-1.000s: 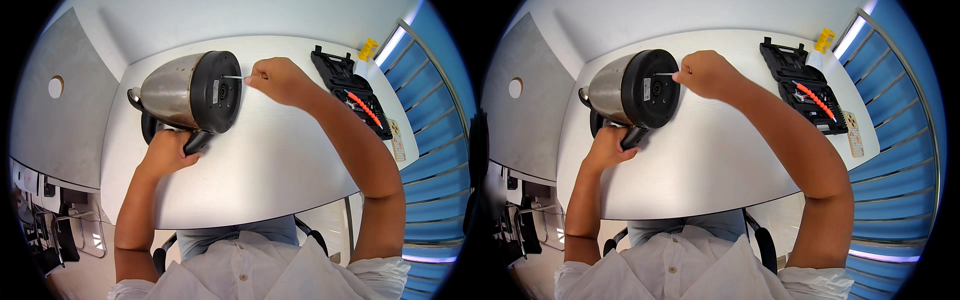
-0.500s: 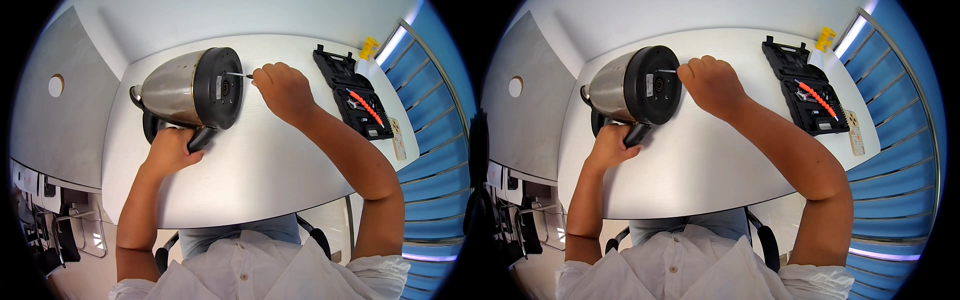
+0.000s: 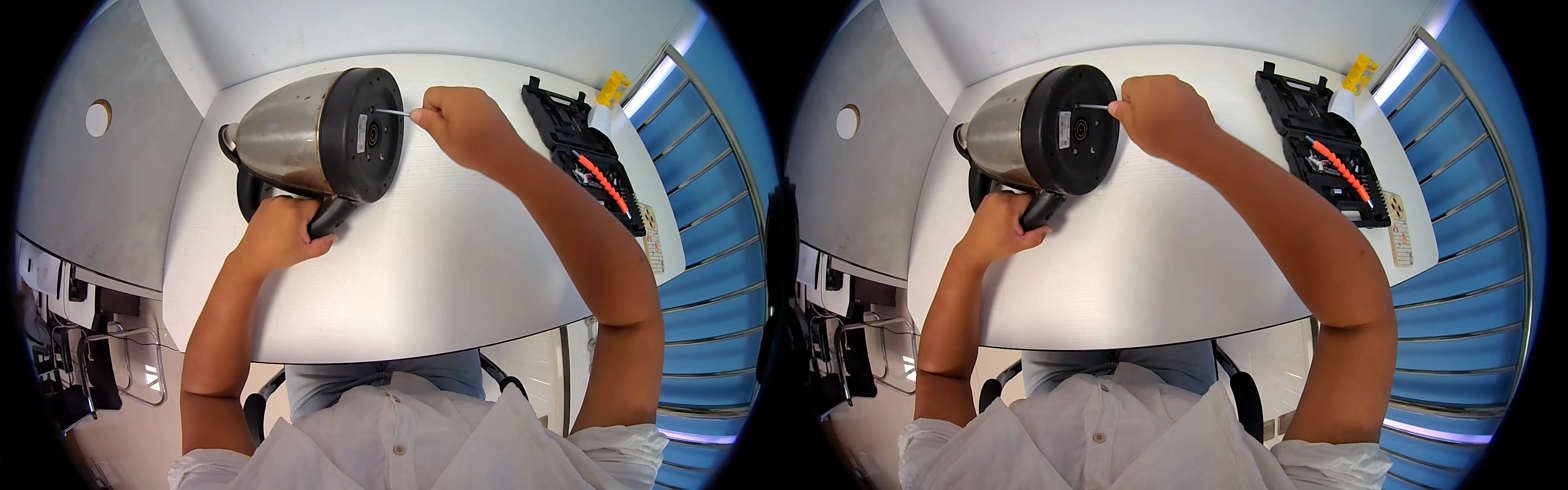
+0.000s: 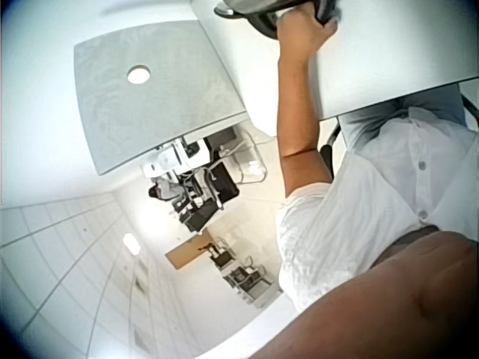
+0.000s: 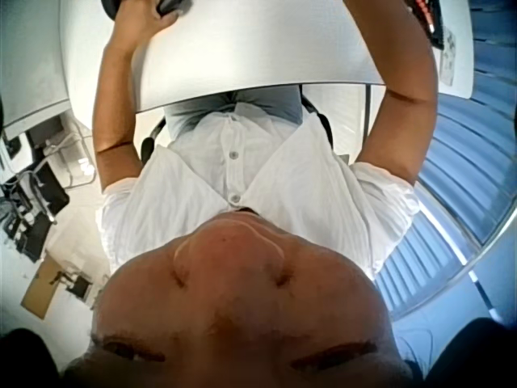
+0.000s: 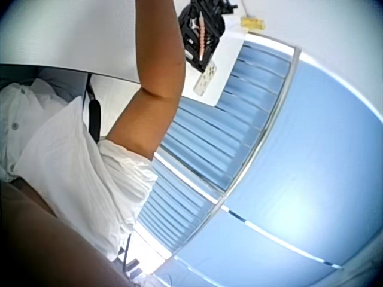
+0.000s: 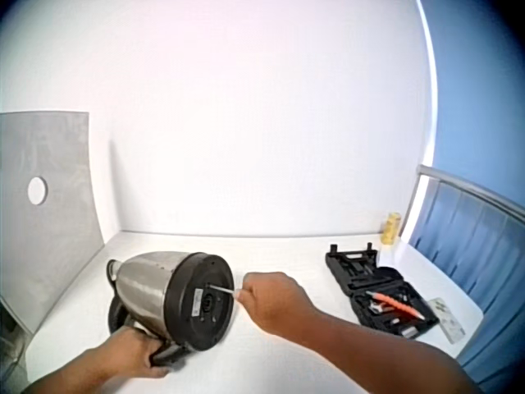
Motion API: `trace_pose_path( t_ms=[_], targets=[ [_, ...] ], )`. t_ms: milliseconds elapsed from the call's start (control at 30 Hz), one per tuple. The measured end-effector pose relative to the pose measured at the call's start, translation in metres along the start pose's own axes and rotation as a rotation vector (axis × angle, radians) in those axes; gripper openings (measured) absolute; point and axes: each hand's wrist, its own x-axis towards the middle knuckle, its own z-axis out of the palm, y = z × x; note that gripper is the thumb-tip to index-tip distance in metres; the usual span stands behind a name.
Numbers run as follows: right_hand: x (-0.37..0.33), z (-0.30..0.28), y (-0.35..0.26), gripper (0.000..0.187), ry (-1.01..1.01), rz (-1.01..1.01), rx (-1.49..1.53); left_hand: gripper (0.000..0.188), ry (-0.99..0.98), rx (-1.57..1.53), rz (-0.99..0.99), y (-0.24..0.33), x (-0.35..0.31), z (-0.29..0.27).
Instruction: The person uses a screwdriver to remove screws from the base of a stainless steel electric kettle. They then detach the handle and continue unscrewing components on the kettle's body.
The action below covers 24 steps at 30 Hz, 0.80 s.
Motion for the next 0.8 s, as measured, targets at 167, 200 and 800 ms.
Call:
trace_pose_path(
  t_ms=[167,200,800],
  targets=[
    [0.018,-0.018,-0.010,0.027,-0.331,0.417,0.422,0.031,0.031,-0.013,-0.004,-0.001,0.000,0.000],
    [0.020,-0.020,-0.011,0.026,-0.403,0.482,0.483,0.030,0.028,-0.024,-0.013,-0.002,0.000,0.000],
    [-0.001,0.029,0.023,0.016,0.497,-0.555,-0.496,0.031,-0.025,-0.018,-0.025,-0.001,0.001,-0.004]
  ],
)
